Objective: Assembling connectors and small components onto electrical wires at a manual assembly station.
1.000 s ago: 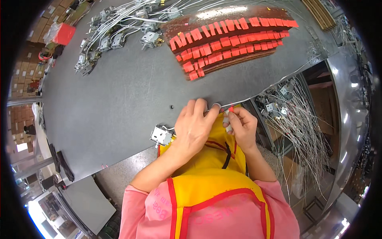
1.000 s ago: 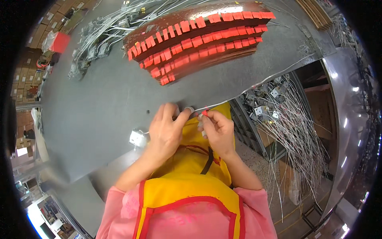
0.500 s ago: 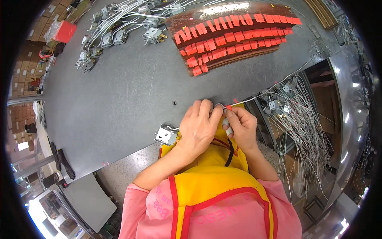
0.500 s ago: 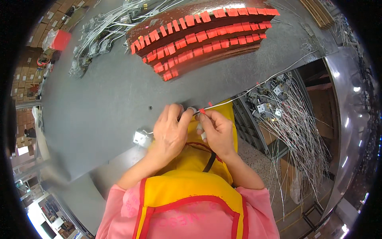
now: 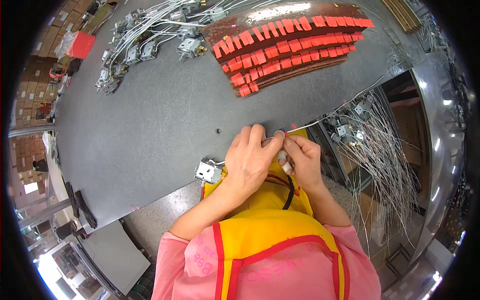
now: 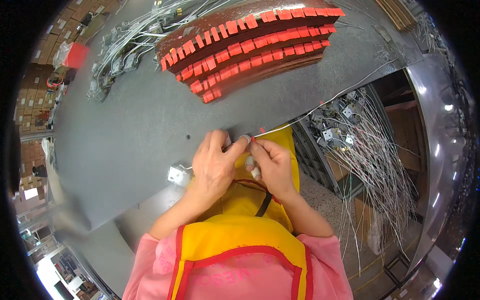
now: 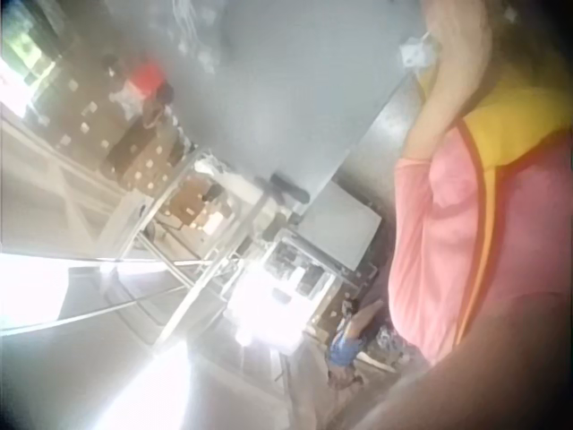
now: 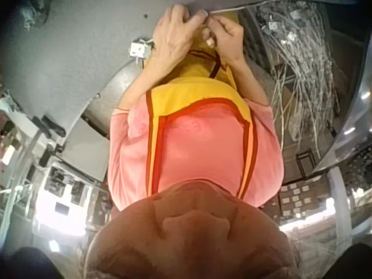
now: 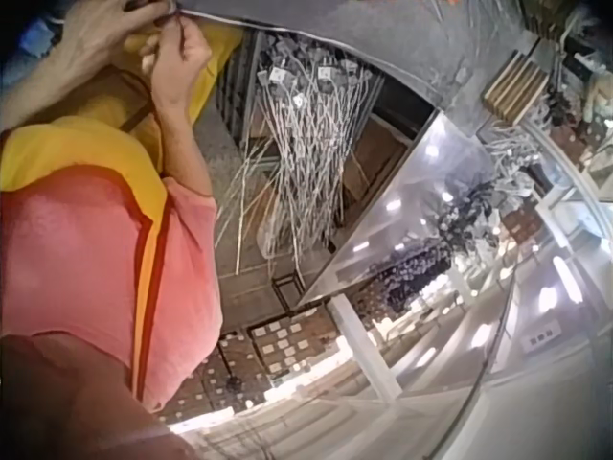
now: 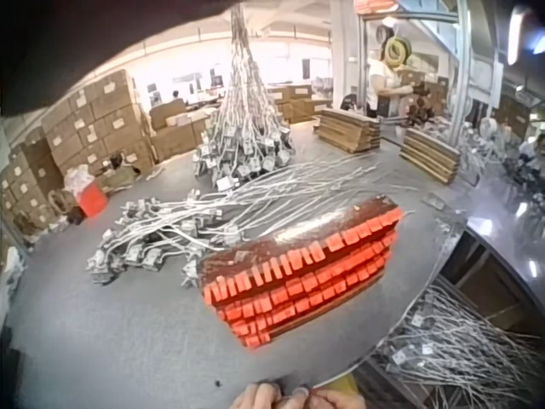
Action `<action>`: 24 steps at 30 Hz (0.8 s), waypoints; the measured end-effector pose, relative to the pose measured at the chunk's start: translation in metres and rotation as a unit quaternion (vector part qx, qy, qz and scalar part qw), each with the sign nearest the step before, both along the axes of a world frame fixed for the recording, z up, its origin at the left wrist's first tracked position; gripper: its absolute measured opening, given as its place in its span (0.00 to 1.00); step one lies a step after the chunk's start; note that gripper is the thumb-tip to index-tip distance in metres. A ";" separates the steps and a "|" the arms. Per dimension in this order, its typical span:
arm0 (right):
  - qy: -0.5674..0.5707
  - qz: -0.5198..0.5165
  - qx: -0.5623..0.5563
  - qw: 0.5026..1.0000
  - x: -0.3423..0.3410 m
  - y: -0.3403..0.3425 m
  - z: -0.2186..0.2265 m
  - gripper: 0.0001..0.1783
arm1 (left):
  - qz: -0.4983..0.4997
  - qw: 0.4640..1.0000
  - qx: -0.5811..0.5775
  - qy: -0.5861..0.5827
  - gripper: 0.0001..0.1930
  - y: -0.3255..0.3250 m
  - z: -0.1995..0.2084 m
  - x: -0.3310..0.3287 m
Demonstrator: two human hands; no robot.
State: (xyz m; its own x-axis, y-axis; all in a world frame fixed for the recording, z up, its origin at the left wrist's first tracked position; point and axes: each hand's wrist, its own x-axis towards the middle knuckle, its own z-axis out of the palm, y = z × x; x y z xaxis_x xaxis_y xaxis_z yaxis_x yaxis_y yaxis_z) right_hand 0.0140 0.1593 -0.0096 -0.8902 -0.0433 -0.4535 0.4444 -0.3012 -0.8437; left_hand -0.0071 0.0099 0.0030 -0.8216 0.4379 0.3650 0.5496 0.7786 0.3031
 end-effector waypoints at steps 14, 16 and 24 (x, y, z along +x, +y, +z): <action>0.042 -0.077 0.014 0.996 0.001 0.006 -0.014 0.12 | 0.011 1.000 -0.008 0.003 0.15 0.002 -0.001 0.000; 0.048 -0.092 0.011 0.995 -0.001 0.004 -0.012 0.13 | 0.007 1.000 0.001 0.006 0.15 0.002 -0.001 -0.001; 0.016 -0.075 -0.007 0.997 -0.007 0.007 -0.023 0.13 | 0.008 1.000 -0.010 0.002 0.15 0.002 -0.001 -0.001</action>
State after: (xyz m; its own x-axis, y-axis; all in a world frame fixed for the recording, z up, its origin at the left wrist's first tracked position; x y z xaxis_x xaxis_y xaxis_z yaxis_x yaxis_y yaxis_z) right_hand 0.0075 0.1666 -0.0324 -0.9013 0.0862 -0.4245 0.3656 -0.3742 -0.8523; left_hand -0.0081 0.0120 0.0023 -0.8268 0.4327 0.3595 0.5386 0.7932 0.2842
